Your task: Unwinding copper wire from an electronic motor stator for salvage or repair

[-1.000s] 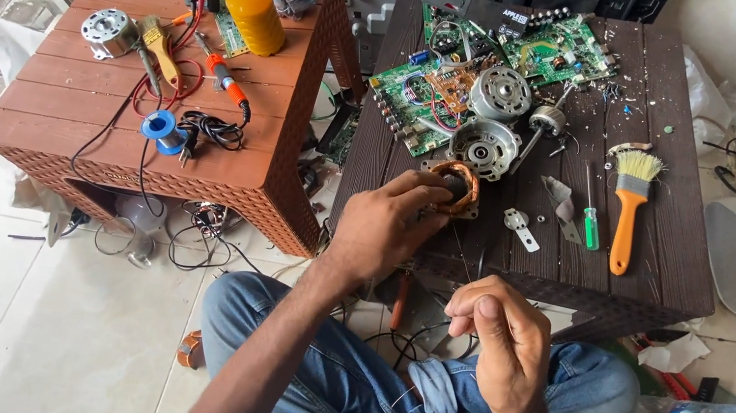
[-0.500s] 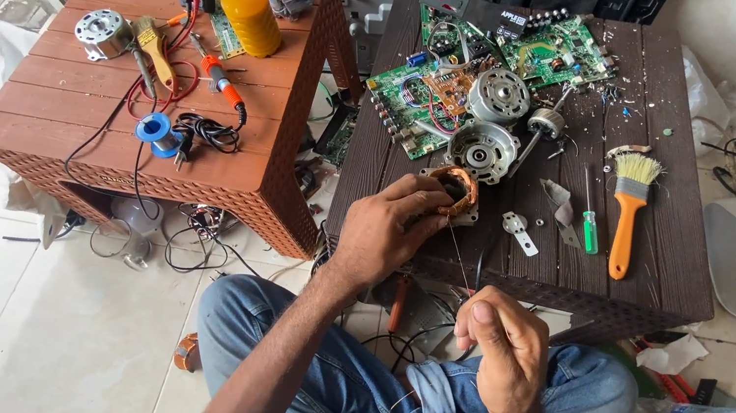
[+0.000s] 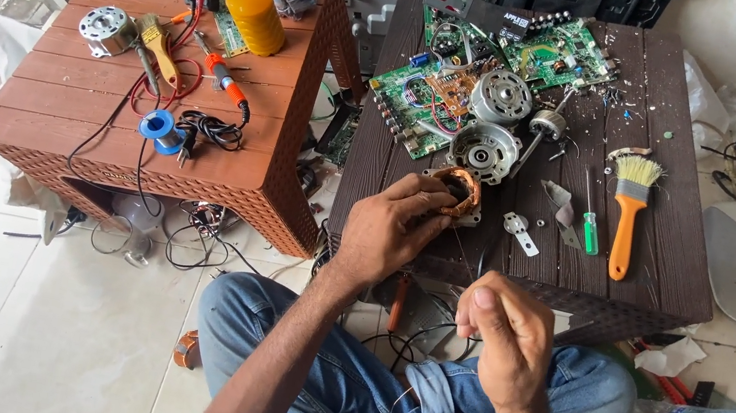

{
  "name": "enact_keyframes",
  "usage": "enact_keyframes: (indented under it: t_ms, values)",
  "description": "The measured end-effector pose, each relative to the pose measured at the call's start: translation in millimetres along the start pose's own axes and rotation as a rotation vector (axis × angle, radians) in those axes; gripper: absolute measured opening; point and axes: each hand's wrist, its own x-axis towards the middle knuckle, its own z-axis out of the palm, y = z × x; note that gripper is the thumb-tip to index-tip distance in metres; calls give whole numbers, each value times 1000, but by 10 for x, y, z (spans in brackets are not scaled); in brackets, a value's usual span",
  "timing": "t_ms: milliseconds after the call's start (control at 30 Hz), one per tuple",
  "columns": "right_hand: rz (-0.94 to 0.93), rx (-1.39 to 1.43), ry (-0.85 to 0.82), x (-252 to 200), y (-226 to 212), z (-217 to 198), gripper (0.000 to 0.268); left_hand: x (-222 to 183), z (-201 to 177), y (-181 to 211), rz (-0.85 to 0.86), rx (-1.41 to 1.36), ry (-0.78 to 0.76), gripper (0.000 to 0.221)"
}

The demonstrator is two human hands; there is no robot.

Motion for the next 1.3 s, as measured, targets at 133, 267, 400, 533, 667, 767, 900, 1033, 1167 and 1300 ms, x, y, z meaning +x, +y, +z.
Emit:
enact_keyframes:
  t_ms: [133,267,400,533,667,767,900,1033,1167,1300]
  values:
    - [-121,-99,89,251,176,-84,48,-19,63,-33,-17,-59,91,19]
    - [-154,-51,98,301,144,-52,47,-32,100,-87,-19,-48,96,16]
    - [-18,-115,46,-40,222,16,48,-30,145,-147,-23,-47,93,14]
    - [16,-217,37,-460,491,86,49,-37,91,-107,5,-70,89,12]
    - [-23,-334,22,-465,463,111,48,-34,100,-117,16,-62,86,13]
    - [-99,-333,12,-249,312,58,45,-20,65,-64,25,-70,88,13]
    - [-105,-305,83,349,62,-16,49,-2,35,-9,26,-67,55,13]
    - [-85,-183,153,935,37,8,49,28,-2,-13,36,-86,37,12]
    - [-4,49,241,1287,319,26,43,1,-18,-30,39,-110,14,13]
    - [96,103,337,1393,586,-6,46,1,-17,-71,48,-140,-7,11]
